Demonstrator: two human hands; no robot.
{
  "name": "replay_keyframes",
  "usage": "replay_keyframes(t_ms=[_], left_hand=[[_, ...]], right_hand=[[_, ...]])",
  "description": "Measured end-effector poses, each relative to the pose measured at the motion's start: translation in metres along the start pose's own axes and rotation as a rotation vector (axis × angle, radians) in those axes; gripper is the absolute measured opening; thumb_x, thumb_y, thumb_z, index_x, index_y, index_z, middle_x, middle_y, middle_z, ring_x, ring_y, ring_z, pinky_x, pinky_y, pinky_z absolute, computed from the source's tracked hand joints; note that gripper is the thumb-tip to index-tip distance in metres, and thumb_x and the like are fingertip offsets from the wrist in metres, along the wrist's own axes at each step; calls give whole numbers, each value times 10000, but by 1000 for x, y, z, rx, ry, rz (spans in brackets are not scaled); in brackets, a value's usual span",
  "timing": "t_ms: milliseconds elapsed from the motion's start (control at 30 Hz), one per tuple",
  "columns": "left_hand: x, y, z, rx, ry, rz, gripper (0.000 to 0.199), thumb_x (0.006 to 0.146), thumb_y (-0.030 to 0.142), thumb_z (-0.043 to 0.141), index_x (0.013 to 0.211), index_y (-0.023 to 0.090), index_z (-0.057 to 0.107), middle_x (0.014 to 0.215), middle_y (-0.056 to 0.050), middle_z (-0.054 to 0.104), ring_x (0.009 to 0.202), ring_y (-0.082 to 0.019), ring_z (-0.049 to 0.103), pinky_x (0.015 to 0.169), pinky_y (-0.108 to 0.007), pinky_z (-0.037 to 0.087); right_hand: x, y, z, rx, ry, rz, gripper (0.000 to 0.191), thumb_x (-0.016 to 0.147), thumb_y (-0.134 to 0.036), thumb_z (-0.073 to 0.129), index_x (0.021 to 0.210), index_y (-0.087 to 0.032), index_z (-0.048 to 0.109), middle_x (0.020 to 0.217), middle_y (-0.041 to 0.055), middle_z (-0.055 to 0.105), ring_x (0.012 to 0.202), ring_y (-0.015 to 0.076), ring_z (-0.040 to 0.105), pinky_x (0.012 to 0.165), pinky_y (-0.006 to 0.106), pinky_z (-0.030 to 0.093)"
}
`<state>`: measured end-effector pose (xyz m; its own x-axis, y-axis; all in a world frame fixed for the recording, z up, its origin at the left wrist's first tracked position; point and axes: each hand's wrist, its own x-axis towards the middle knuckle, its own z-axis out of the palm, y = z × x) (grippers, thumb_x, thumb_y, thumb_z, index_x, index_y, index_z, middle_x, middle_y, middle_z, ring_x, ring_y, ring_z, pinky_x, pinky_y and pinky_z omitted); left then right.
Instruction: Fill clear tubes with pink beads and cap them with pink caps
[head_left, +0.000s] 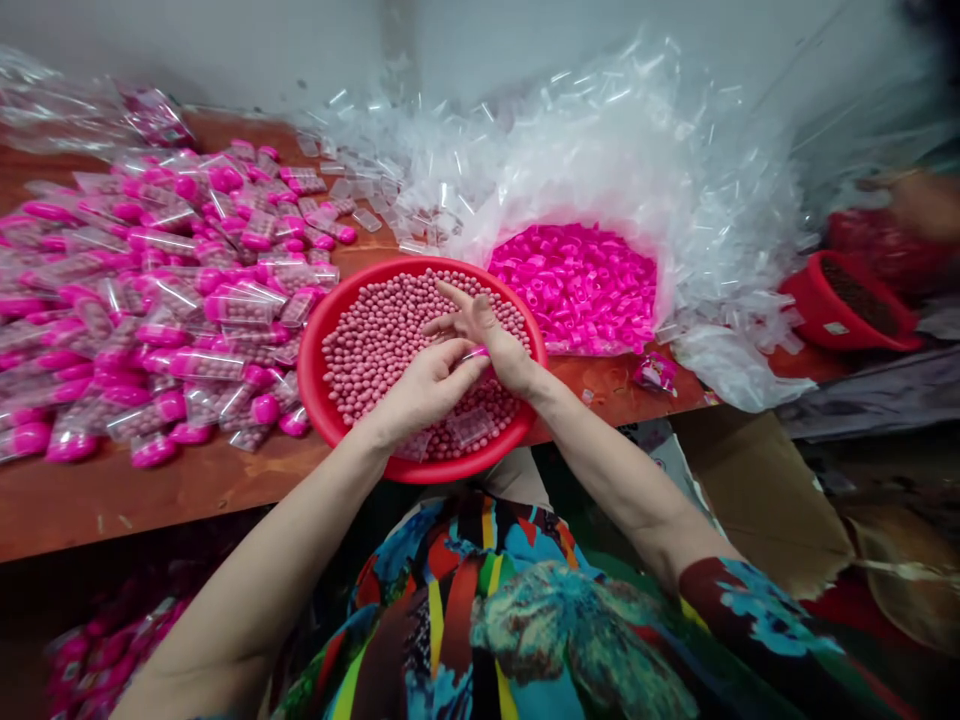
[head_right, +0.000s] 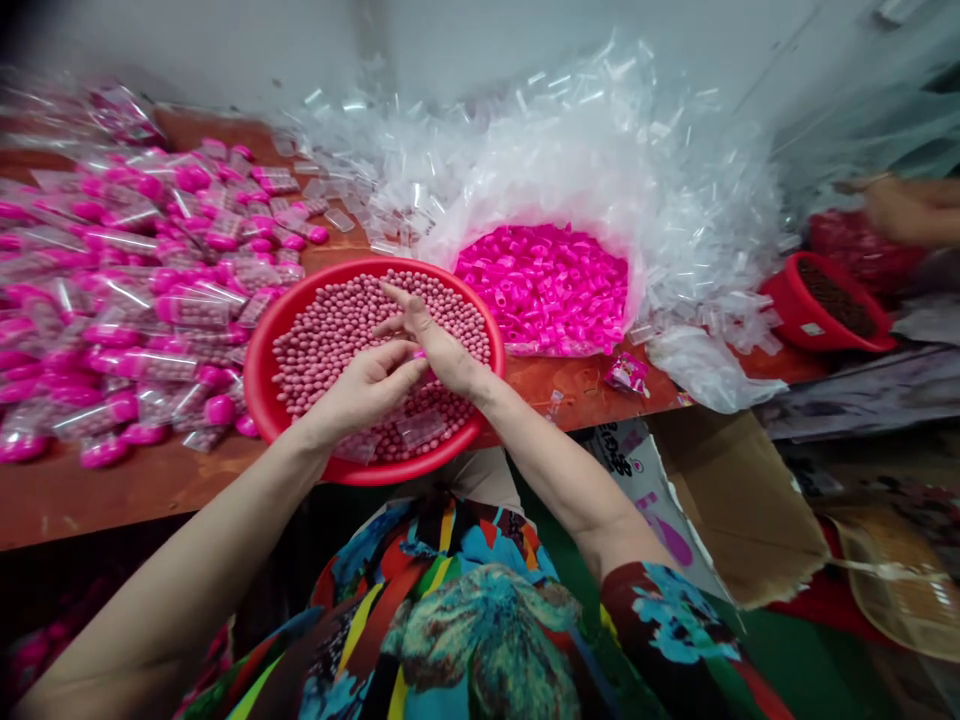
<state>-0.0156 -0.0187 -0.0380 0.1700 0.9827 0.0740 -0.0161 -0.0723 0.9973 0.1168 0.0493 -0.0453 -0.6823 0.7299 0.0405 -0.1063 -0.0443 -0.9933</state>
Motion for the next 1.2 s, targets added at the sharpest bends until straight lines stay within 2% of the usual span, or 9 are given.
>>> replay_keyframes(t_ms=[133,200,300,367,467,667,800,1033,1200], left_hand=[[0,1,4,3,9,48,176,875,379,740,822,212,743,835,-71,673,801,-233,593,739,-353,506],[-1,2,8,-100,53,-44,218,876,446,751,829,234,739,740,-51,624,685,-204,549,639,-337,468],[-1,3,10,-248,154,-155,278,900,536,715,861,261,713,705,-24,572,569,-153,462,532,-297,384],[0,2,8,-299,231,-135,244,918,499,704,866,261,708,793,-27,624,631,-157,508,573,-295,423],[3,0,2,-351,310,-81,114,935,362,695,910,258,734,919,-23,686,835,-179,603,742,-296,500],[7,-6,3,-387,331,-47,215,943,328,703,1122,209,704,1071,-33,711,968,-161,627,911,-267,498],[8,-7,8,-405,318,-43,183,945,281,694,1090,173,666,1075,-54,723,996,-165,641,969,-270,484],[9,-7,7,-388,353,-78,144,912,237,749,1009,167,670,896,-31,714,840,-148,625,816,-259,488],[18,2,-3,-254,433,-85,71,978,194,674,960,128,656,827,-20,684,754,-110,583,749,-220,464]], right_hand=[[-1,-2,-16,-251,-174,90,692,1095,-645,253,1659,-250,319,1307,92,681,1187,193,662,1086,384,534],[5,-7,-16,-270,-67,10,686,1100,-632,213,1643,-232,337,1316,104,678,1174,194,673,1066,382,555],[11,-16,-9,-279,218,-261,729,1091,-645,118,1564,-172,408,1252,129,687,1122,211,696,1066,397,560],[8,-22,-6,-454,259,-384,707,1067,-675,325,1506,-139,462,1298,157,666,1192,244,669,1121,418,521],[-6,-27,-9,-850,163,-367,797,933,-607,692,1541,-157,441,1469,198,586,1346,333,579,1182,521,448],[-19,-29,-10,-1252,108,-363,995,806,-487,854,1617,-240,335,1549,202,519,1410,443,493,1173,663,384],[-12,-17,2,-1338,194,-257,810,803,-293,802,1534,-223,460,1399,200,610,1265,445,551,1082,654,435],[-8,-7,8,-1366,210,-226,439,901,-326,656,1275,-99,623,1177,228,658,1141,396,571,1048,578,397],[16,-10,16,-1283,161,-242,500,898,-291,721,1298,-21,589,1258,268,653,1225,411,555,1134,623,330]])
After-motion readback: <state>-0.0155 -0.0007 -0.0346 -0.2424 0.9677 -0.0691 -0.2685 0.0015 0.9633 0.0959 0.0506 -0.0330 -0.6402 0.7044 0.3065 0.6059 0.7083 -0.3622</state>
